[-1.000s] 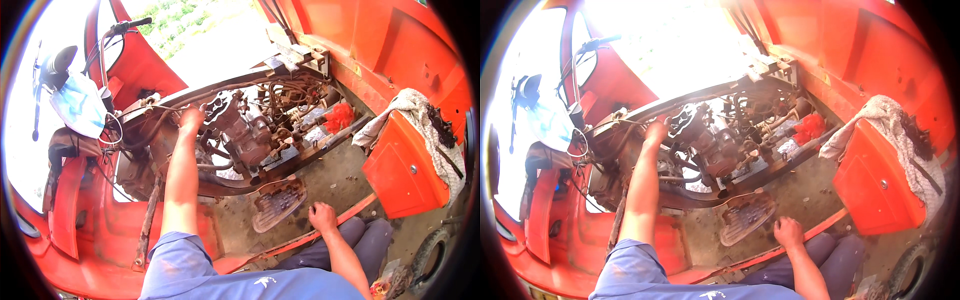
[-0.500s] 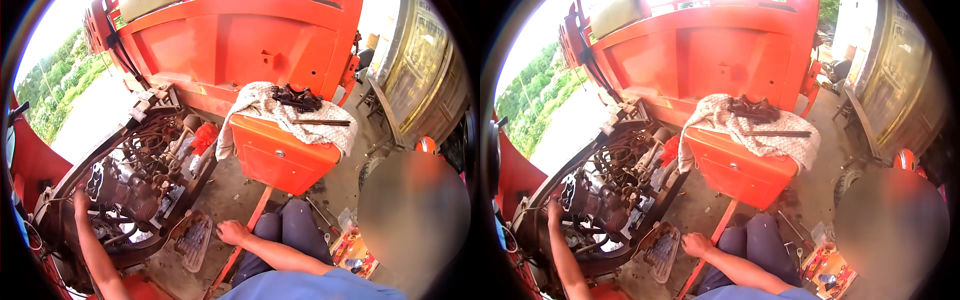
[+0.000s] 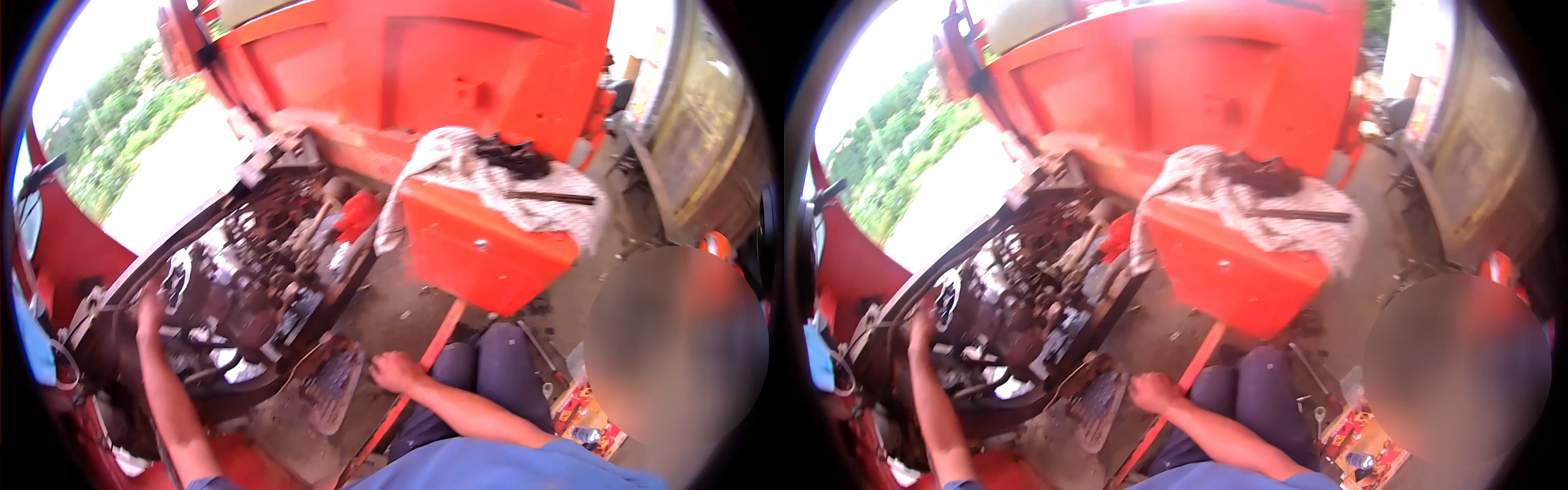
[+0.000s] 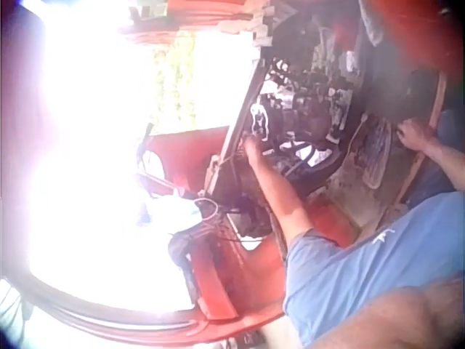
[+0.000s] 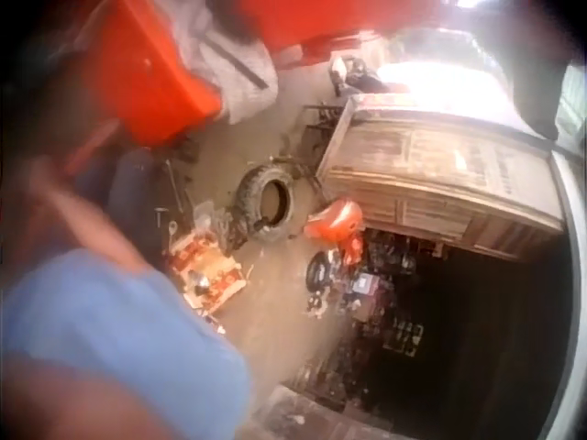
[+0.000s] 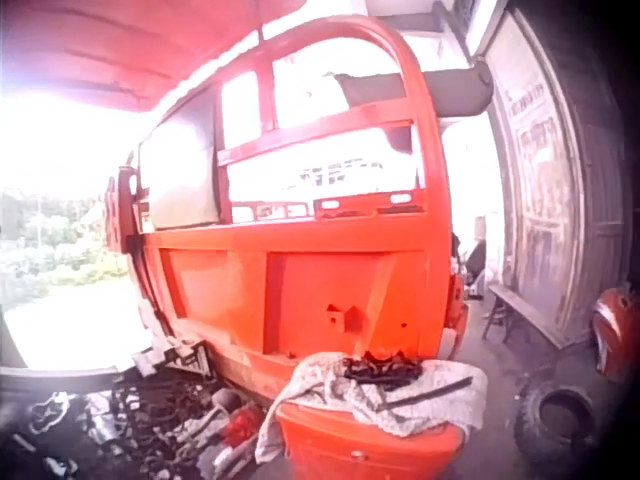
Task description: The person repairs a motorcycle engine by using a socket wrench to work on bolts and handling internal engine components by hand.
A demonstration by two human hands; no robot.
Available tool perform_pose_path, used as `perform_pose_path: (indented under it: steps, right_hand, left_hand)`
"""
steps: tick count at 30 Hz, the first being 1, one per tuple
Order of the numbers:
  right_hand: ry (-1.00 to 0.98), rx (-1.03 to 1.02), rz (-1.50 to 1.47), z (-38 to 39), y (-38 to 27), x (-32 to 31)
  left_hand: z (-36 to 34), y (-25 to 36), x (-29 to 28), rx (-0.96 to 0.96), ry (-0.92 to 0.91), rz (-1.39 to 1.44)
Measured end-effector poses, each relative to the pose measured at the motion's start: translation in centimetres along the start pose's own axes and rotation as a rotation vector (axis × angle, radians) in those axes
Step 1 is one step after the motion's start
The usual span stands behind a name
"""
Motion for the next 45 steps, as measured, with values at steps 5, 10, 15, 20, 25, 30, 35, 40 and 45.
perform_pose_path:
  steps: [5,10,15,20,25,30,35,40,45]
  right_hand:
    - [0.022,0.029,-0.046,-0.5,-0.2,0.5]
    - [0.12,-0.064,-0.069,-0.3,-1.5,0.0]
    - [0.083,-0.034,-0.044,-0.3,-2.3,-0.3]
    - [0.085,-0.046,-0.048,-0.3,-2.4,-0.4]
    - [0.104,-0.044,-0.038,-0.2,-2.1,-0.8]
    - [0.092,-0.058,-0.053,-0.3,-2.2,-0.4]
    - [0.095,-0.042,-0.046,-0.2,-2.5,-0.6]
    - [0.1,-0.071,-0.058,-0.3,-2.1,-0.2]
    - [0.096,-0.048,-0.033,-0.2,-1.6,0.0]
  left_hand:
    - [-0.1,-1.8,-0.4,-0.25,-0.164,0.051]
    - [-1.2,-0.4,-1.1,-0.015,-0.09,-0.196]
    - [-0.2,0.7,-2.2,-0.296,-0.211,-0.19]
    - [0.0,0.3,-2.0,-0.121,-0.086,-0.231]
    - [-1.0,2.3,-2.9,-0.28,-0.225,-0.192]
    - [-0.6,0.8,-2.6,-0.166,-0.202,-0.162]
    - [-0.3,1.4,-2.8,-0.315,-0.226,-0.16]
    - [0.5,0.7,-2.9,-0.124,-0.165,-0.105]
    - [0.7,3.0,-4.1,-0.319,-0.208,-0.189]
Point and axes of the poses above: each hand's wrist, its own z-axis away from the middle knuckle, its own x-axis out of the palm, y = z × x, the point moved 1 cm from there along -z, towards the middle knuckle, and after that the axes turned 13 degrees about -z, right-handed, at the moved point
